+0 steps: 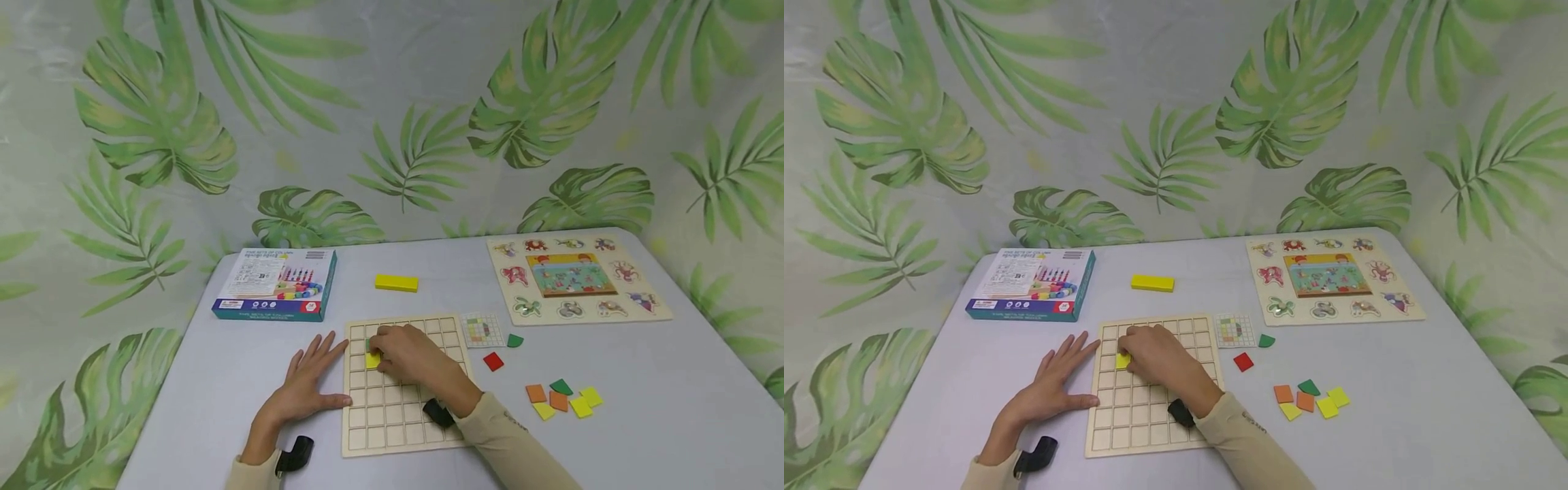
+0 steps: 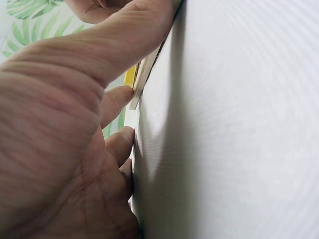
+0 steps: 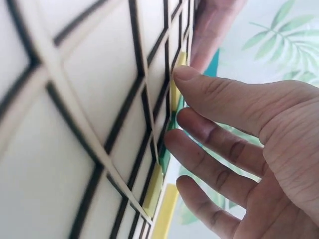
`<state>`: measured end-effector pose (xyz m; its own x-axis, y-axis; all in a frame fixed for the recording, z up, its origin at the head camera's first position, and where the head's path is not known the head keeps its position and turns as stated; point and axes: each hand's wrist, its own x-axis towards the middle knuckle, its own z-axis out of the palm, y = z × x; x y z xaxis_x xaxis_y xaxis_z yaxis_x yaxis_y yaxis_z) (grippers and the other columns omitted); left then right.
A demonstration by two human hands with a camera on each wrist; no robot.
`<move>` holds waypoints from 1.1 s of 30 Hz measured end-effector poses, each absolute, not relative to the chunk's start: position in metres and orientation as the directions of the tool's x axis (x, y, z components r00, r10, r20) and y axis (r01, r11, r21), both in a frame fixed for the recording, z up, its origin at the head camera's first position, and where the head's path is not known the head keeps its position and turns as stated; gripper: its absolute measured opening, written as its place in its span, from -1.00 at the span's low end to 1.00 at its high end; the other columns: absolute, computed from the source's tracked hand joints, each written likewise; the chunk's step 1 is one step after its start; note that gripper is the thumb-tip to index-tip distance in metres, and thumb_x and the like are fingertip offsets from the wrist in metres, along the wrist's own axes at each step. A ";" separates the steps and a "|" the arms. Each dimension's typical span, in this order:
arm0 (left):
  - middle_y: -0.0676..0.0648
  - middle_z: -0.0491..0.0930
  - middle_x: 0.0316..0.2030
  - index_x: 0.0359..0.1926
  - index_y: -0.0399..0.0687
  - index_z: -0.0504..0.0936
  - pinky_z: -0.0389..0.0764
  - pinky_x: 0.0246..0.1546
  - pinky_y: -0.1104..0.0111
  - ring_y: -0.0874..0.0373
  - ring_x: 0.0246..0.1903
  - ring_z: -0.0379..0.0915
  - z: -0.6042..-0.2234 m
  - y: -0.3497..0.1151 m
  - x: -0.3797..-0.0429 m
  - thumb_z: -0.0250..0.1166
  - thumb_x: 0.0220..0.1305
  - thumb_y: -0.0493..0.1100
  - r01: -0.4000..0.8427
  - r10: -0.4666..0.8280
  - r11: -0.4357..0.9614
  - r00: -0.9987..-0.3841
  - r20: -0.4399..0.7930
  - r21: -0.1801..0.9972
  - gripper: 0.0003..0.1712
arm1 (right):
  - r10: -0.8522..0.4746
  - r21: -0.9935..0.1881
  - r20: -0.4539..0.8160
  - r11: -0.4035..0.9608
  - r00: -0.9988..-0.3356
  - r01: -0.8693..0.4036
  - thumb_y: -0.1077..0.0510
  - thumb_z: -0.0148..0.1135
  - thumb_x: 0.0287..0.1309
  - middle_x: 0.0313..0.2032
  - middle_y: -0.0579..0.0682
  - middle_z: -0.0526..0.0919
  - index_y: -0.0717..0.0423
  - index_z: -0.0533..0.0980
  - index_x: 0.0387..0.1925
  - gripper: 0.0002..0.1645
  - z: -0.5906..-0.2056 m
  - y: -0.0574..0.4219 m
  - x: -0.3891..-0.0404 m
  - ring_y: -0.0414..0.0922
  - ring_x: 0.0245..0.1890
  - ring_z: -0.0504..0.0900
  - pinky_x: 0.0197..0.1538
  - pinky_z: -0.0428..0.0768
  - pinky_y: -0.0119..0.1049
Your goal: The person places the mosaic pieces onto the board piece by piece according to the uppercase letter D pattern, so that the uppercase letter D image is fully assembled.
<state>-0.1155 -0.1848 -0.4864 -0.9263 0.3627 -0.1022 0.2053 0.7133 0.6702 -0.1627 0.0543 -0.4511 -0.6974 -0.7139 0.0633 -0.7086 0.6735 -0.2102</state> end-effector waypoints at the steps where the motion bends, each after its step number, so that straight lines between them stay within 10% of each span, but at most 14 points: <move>1: -0.17 -0.09 0.59 0.54 0.05 0.20 -0.41 0.46 -0.25 -0.24 0.58 -0.39 -0.486 -0.185 -0.116 0.57 -0.03 0.15 0.203 0.363 0.717 -0.926 -0.108 0.667 0.16 | -0.714 -0.215 0.067 0.671 -0.696 -0.709 0.06 0.45 0.15 -0.23 -0.14 0.67 -0.04 0.68 -0.18 -0.80 -0.449 0.056 -0.163 -0.23 -0.36 0.61 -0.17 0.63 -0.29; 33: -0.13 -0.11 0.60 0.55 0.07 0.19 -0.44 0.48 -0.21 -0.19 0.59 -0.43 -0.487 -0.184 -0.117 0.60 -0.09 0.15 0.170 0.341 0.725 -0.931 -0.133 0.668 0.21 | -0.656 -0.349 -0.045 0.717 -0.753 -0.603 0.03 0.46 0.13 -0.16 -0.19 0.67 -0.03 0.67 -0.14 -0.74 -0.437 0.200 -0.118 -0.20 -0.15 0.62 -0.05 0.62 -0.18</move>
<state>-0.1165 -0.1841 -0.4870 -0.9305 0.3412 -0.1330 0.1702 0.7246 0.6679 -0.1179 0.1996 -0.4369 -0.7534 -0.6560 -0.0451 -0.6034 0.7169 -0.3492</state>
